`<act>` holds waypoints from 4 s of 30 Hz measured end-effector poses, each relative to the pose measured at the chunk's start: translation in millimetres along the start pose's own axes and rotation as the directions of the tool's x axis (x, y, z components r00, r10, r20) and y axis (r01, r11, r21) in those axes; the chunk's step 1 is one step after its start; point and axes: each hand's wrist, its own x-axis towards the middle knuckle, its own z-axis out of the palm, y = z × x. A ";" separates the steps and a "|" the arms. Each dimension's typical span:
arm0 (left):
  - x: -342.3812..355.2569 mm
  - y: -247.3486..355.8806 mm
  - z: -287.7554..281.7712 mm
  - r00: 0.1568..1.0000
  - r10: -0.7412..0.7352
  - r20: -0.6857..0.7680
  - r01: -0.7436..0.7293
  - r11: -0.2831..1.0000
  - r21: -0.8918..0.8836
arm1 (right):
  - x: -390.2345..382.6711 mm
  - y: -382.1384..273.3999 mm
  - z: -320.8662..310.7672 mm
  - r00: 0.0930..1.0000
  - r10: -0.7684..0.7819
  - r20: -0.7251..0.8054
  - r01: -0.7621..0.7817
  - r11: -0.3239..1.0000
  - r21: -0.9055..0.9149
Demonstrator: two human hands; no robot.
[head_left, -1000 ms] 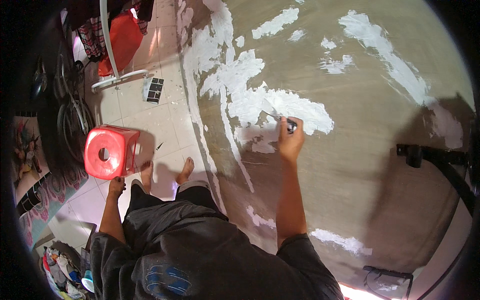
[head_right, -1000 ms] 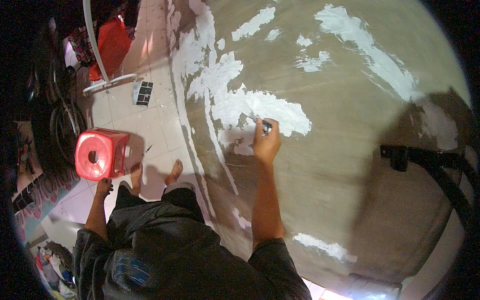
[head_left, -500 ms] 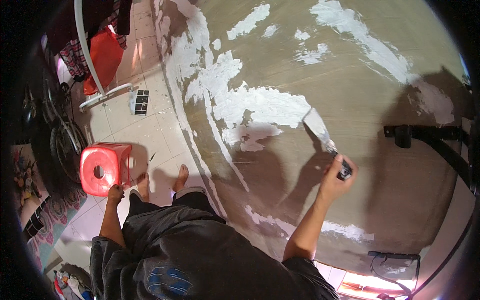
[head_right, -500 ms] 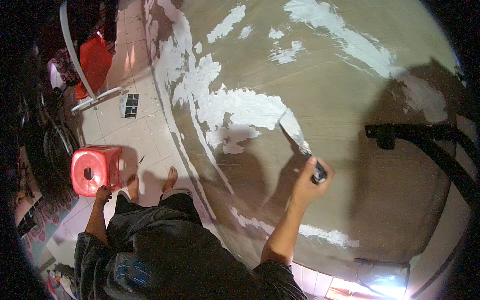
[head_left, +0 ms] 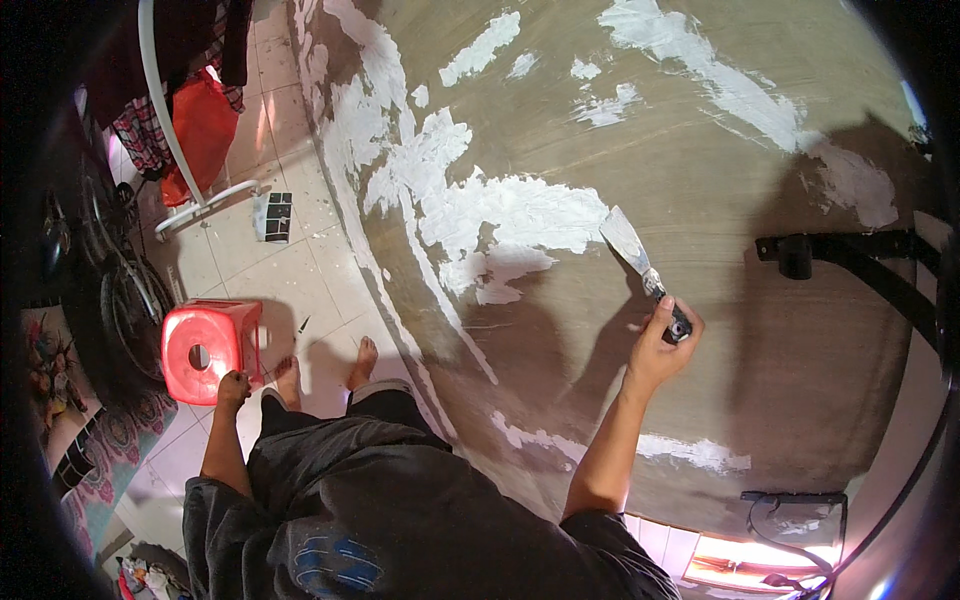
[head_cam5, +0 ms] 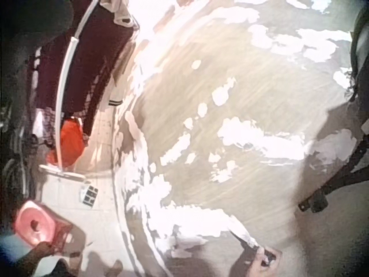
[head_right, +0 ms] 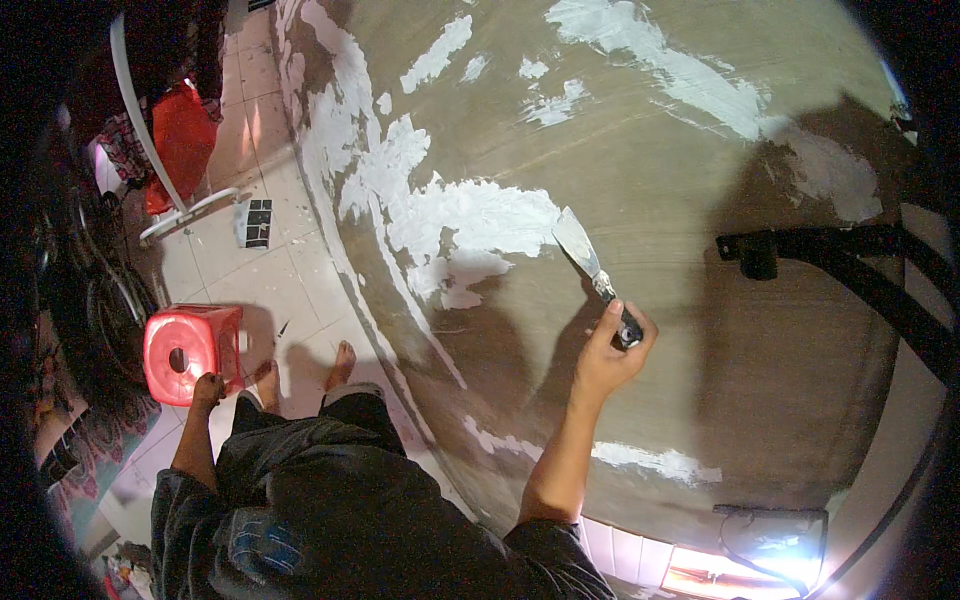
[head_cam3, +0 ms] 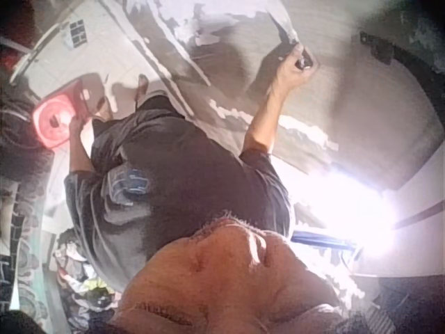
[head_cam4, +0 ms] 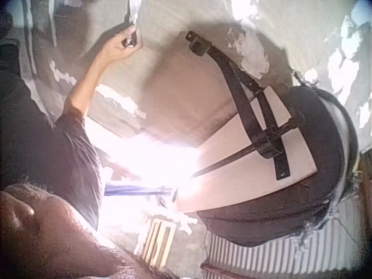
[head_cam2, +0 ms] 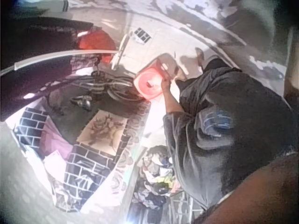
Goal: The person scrapes a wall using a putty knife and then applies a white substance from a container to the wall with the tool.
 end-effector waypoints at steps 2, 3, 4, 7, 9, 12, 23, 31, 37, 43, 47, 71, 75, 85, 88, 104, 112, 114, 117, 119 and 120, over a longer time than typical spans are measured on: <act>-2.8 -6.4 -1.4 0.996 -0.085 -0.014 0.085 0.996 0.020 | -0.1 -2.1 8.5 0.999 0.025 0.032 -0.025 1.000 0.002; -5.2 -10.1 -1.6 0.995 -0.097 -0.023 0.098 0.995 0.024 | 0.1 -3.0 13.6 0.998 0.037 0.047 -0.038 0.999 0.002; -8.2 -15.2 -1.9 0.994 -0.109 -0.032 0.110 0.994 0.027 | 0.9 0.1 20.2 0.999 0.012 0.034 -0.011 1.000 -0.013; -15.6 -26.6 -0.4 0.985 -0.168 -0.038 0.167 0.986 -0.023 | 2.0 6.7 43.0 0.999 -0.043 0.009 0.043 0.998 -0.051; -19.5 -35.0 -0.9 0.983 -0.180 -0.033 0.178 0.983 -0.055 | 1.3 5.9 56.5 0.999 -0.027 0.037 0.028 0.999 -0.039; -15.4 -57.1 -5.4 0.984 -0.175 -0.016 0.175 0.984 -0.021 | -1.9 0.4 77.0 0.995 -0.034 0.093 0.037 0.999 -0.030; -20.6 -35.0 0.5 0.990 -0.114 -0.080 0.108 0.991 -0.074 | -27.1 8.7 142.2 0.937 -0.047 0.347 0.096 0.988 -0.124; -39.4 -44.8 -3.7 0.979 -0.170 -0.115 0.159 0.982 -0.101 | -10.6 -8.5 117.1 0.952 -0.140 0.273 0.173 0.980 -0.102; -48.1 -37.0 8.8 0.968 -0.227 -0.103 0.212 0.967 -0.139 | -31.9 17.6 153.9 0.937 -0.086 0.338 0.112 0.992 -0.058; -33.2 -44.2 -4.6 0.991 -0.084 -0.106 0.083 0.996 -0.018 | -58.0 39.8 205.8 0.887 -0.214 0.409 0.213 0.976 0.049; -28.4 -41.4 -1.7 0.991 -0.136 -0.019 0.132 0.982 -0.136 | -70.1 32.6 212.0 0.894 -0.203 0.398 0.185 0.979 0.084; 41.4 2.5 -72.2 0.967 0.121 0.226 -0.154 0.979 0.132 | -222.1 35.7 122.2 0.642 0.458 0.615 -0.660 0.738 0.140; 32.8 83.4 -14.7 0.948 0.267 0.172 -0.287 0.952 0.106 | -203.0 18.6 102.9 0.638 0.487 0.597 -0.655 0.750 0.088; -162.0 420.8 139.0 0.635 0.636 0.439 -0.409 0.759 -0.507 | -212.5 -18.3 106.5 0.774 0.235 0.588 -0.342 0.937 0.076; -203.7 453.9 163.2 0.683 0.617 0.390 -0.391 0.760 -0.518 | -207.8 -26.2 93.5 0.807 0.144 0.573 -0.234 0.969 0.085; -249.4 591.3 154.2 0.401 0.913 -0.078 -0.916 0.402 -0.004 | -202.0 81.3 0.4 0.701 0.149 0.697 -0.235 0.972 0.029; -255.0 669.1 180.3 0.031 0.995 -0.094 -0.999 0.035 0.039 | -231.0 108.4 -15.2 0.742 0.288 0.605 -0.312 0.948 -0.068; -249.1 682.9 183.5 0.030 0.997 -0.070 -0.998 0.034 0.053 | -232.1 99.6 -18.3 0.744 0.356 0.566 -0.385 0.920 -0.072; -243.5 695.0 188.5 -0.003 0.997 -0.071 -1.000 -0.003 0.007 | -243.9 106.1 -18.9 0.741 0.415 0.527 -0.428 0.898 -0.106; -243.5 704.9 193.8 -0.034 0.997 -0.073 -0.999 -0.035 -0.005 | -253.3 118.2 -18.0 0.758 0.415 0.503 -0.399 0.905 -0.147; -244.7 710.0 196.1 -0.050 0.996 -0.077 -0.999 -0.051 -0.016 | -258.1 127.2 -17.9 0.768 0.406 0.495 -0.368 0.913 -0.177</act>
